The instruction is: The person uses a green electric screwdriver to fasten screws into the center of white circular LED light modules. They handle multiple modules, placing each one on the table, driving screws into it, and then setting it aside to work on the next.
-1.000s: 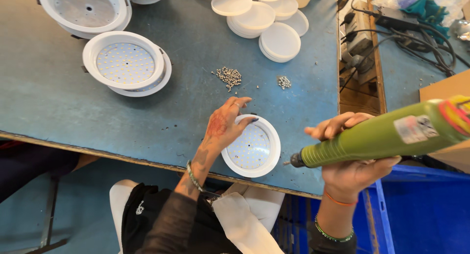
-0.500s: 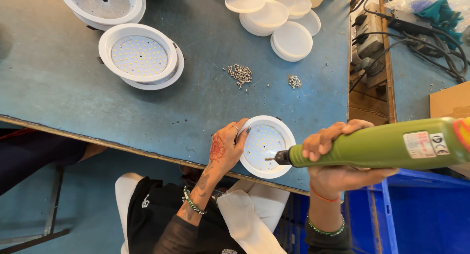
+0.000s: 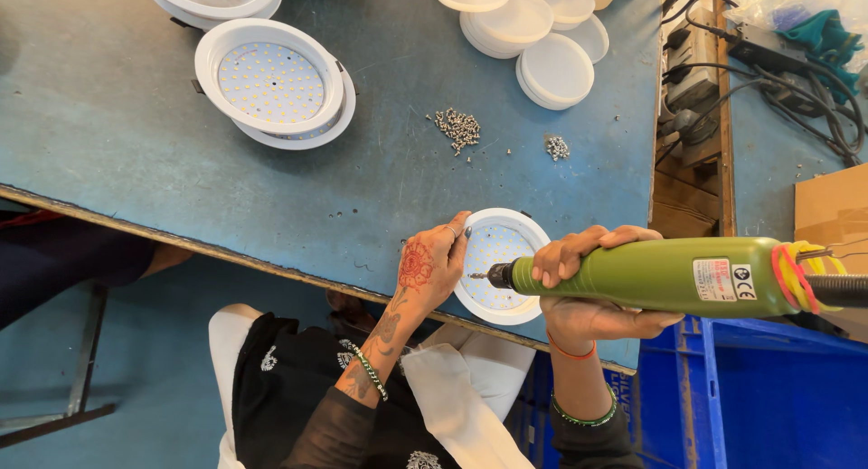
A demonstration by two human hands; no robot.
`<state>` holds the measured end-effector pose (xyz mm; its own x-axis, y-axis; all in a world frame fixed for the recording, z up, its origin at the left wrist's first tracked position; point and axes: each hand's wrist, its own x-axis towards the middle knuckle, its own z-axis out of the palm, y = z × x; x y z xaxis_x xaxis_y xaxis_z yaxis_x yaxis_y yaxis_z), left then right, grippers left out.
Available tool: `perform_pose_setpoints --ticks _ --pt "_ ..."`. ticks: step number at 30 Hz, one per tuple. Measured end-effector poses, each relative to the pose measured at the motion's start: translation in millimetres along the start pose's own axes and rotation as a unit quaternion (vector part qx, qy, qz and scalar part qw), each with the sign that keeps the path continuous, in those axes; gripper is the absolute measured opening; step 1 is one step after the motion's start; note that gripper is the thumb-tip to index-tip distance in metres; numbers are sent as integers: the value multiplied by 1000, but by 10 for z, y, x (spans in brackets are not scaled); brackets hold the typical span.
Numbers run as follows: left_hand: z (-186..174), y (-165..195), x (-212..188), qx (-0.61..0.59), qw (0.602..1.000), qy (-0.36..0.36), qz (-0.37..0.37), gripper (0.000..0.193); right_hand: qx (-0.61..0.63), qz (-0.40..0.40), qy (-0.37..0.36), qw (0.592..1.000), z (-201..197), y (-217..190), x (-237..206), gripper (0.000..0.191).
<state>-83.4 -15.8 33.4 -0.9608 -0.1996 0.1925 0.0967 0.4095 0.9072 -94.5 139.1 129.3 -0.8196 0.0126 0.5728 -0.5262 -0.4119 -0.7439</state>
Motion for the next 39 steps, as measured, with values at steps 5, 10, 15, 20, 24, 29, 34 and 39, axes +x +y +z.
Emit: perform_pose_setpoints --ticks 5,10,15,20,24,29,34,39 --pt "-17 30 24 0 999 -18 -31 36 -25 -17 9 999 -28 17 -58 90" --pt "-38 54 45 -12 998 -30 -44 38 -6 -35 1 999 -46 49 -192 89" --pt "-47 59 56 -9 1000 -14 -21 37 -18 -48 0 999 -25 54 -211 89" --pt "-35 26 45 -11 999 -29 -37 39 -40 -56 -5 998 21 31 -168 90" --pt "-25 -3 50 -11 1000 -14 -15 39 -68 -89 8 994 23 37 -110 91" --pt "-45 36 19 -36 999 6 -15 36 -40 -70 1 997 -3 -89 -9 88" --pt "-93 86 2 -77 997 3 -26 34 -79 -57 0 995 166 -209 24 85" --pt "-126 92 -80 -128 989 75 -11 31 -377 -147 -48 913 309 -236 -17 61"
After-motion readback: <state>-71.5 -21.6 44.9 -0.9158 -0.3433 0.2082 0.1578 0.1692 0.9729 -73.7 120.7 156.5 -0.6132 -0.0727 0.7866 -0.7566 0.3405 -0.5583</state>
